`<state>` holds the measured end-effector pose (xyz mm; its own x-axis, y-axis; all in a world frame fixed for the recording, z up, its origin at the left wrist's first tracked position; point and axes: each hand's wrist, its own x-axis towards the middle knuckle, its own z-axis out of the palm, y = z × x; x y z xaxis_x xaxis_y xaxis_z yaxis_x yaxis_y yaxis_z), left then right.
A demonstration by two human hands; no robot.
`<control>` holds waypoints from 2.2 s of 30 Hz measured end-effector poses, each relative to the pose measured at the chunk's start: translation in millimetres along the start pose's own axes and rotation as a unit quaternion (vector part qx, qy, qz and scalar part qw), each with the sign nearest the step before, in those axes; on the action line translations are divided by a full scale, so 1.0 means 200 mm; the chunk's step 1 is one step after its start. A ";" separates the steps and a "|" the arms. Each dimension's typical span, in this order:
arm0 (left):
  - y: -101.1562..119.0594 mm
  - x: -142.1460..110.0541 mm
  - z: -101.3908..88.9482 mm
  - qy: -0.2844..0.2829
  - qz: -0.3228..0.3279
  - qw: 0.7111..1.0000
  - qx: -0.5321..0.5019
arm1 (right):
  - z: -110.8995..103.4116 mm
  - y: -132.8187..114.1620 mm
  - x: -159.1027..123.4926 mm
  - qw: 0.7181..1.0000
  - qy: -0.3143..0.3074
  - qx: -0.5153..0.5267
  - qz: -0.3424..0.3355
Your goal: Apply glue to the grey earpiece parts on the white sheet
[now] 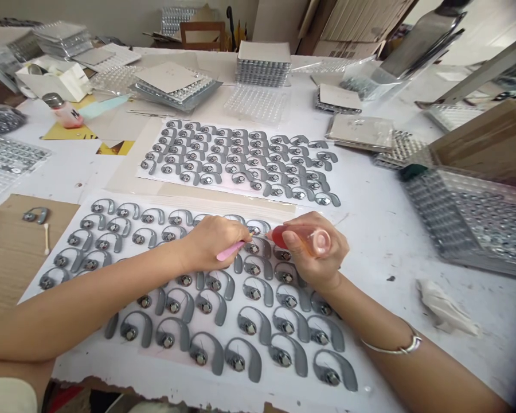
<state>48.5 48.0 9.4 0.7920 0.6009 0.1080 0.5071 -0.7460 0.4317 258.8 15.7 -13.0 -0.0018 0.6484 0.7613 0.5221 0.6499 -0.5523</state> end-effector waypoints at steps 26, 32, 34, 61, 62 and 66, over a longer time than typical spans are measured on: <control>-0.08 0.03 -0.03 0.041 -0.024 0.983 -0.175 | 0.01 0.01 -0.02 1.000 -0.012 0.004 0.019; -0.08 0.03 -0.03 0.045 -0.026 0.983 -0.177 | 0.01 0.02 -0.03 1.000 -0.015 0.000 0.011; -0.08 0.02 -0.03 0.046 -0.026 0.982 -0.179 | 0.01 0.02 -0.03 1.000 -0.018 -0.004 0.008; -0.03 0.00 -0.03 0.044 -0.014 0.992 -0.115 | -0.19 -0.01 0.20 0.948 0.153 0.203 0.191; -0.02 0.00 -0.02 0.047 -0.006 0.993 -0.104 | -0.22 -0.01 0.21 0.946 0.151 0.206 0.199; 0.01 -0.02 0.00 0.080 -0.016 0.990 -0.119 | -0.30 0.03 0.19 0.931 0.099 0.219 0.275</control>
<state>45.9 44.6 8.9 0.7033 0.6753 0.2220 0.4220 -0.6479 0.6341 312.2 20.9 32.8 0.3436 0.8732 0.3456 0.0004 0.3679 -0.9299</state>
